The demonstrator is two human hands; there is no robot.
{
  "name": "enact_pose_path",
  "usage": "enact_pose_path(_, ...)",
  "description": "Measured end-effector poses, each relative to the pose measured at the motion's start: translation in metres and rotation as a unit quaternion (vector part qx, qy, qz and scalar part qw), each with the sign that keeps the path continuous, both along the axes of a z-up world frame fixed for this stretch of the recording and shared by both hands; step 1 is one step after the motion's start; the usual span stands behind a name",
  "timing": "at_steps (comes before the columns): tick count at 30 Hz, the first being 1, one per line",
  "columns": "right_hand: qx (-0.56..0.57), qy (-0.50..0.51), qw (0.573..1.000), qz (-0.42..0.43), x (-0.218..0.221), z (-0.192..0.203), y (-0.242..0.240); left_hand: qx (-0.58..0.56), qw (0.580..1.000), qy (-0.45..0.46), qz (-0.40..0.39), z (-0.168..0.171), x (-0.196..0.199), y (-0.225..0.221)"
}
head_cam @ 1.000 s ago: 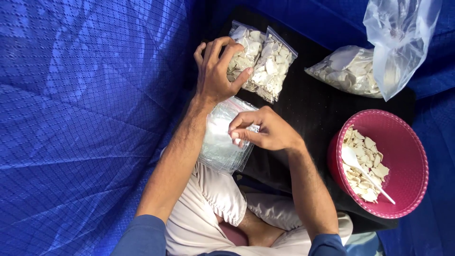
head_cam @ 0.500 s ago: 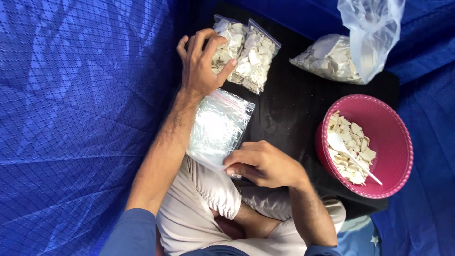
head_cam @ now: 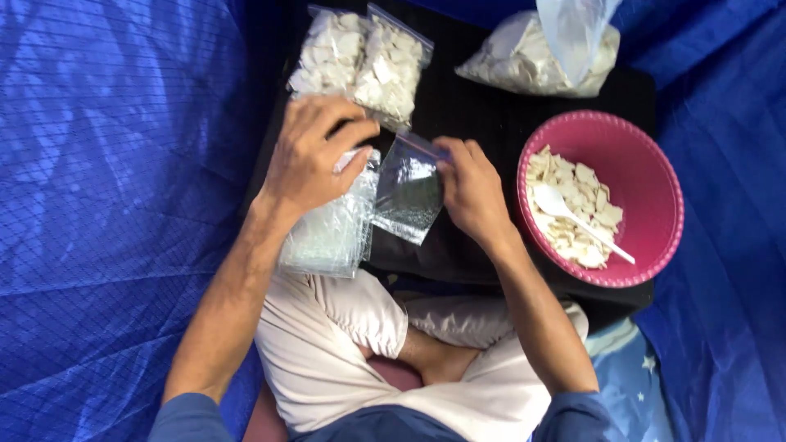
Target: Packing small dried food pieces from a bowl into small plastic zip-lock bags using a spoon.
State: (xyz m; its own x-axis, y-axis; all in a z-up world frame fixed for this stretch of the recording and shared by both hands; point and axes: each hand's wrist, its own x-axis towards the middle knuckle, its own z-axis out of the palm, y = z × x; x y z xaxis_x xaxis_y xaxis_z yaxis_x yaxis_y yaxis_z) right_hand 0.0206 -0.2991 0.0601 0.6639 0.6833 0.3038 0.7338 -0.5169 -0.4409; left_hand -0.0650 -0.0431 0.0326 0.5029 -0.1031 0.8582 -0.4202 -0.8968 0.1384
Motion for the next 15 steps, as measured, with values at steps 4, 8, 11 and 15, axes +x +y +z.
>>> enact_pose_path(4,-0.027,-0.017,0.999,-0.019,0.001,-0.011,0.001,0.034,0.995,0.067,-0.067,-0.006,-0.026,-0.033)
enact_pose_path(8,-0.039,-0.128,0.991,0.01,-0.019,0.0,-0.011,0.072,0.979,0.184,-0.057,-0.007,-0.044,-0.055)
enact_pose_path(11,-0.037,-0.124,0.985,0.112,-0.039,0.003,-0.031,0.079,0.975,0.203,-0.04,-0.01,-0.051,-0.066)
enact_pose_path(15,-0.037,-0.12,0.979,0.159,-0.05,-0.018,-0.056,0.079,0.971,0.221,-0.037,-0.01,-0.053,-0.077)
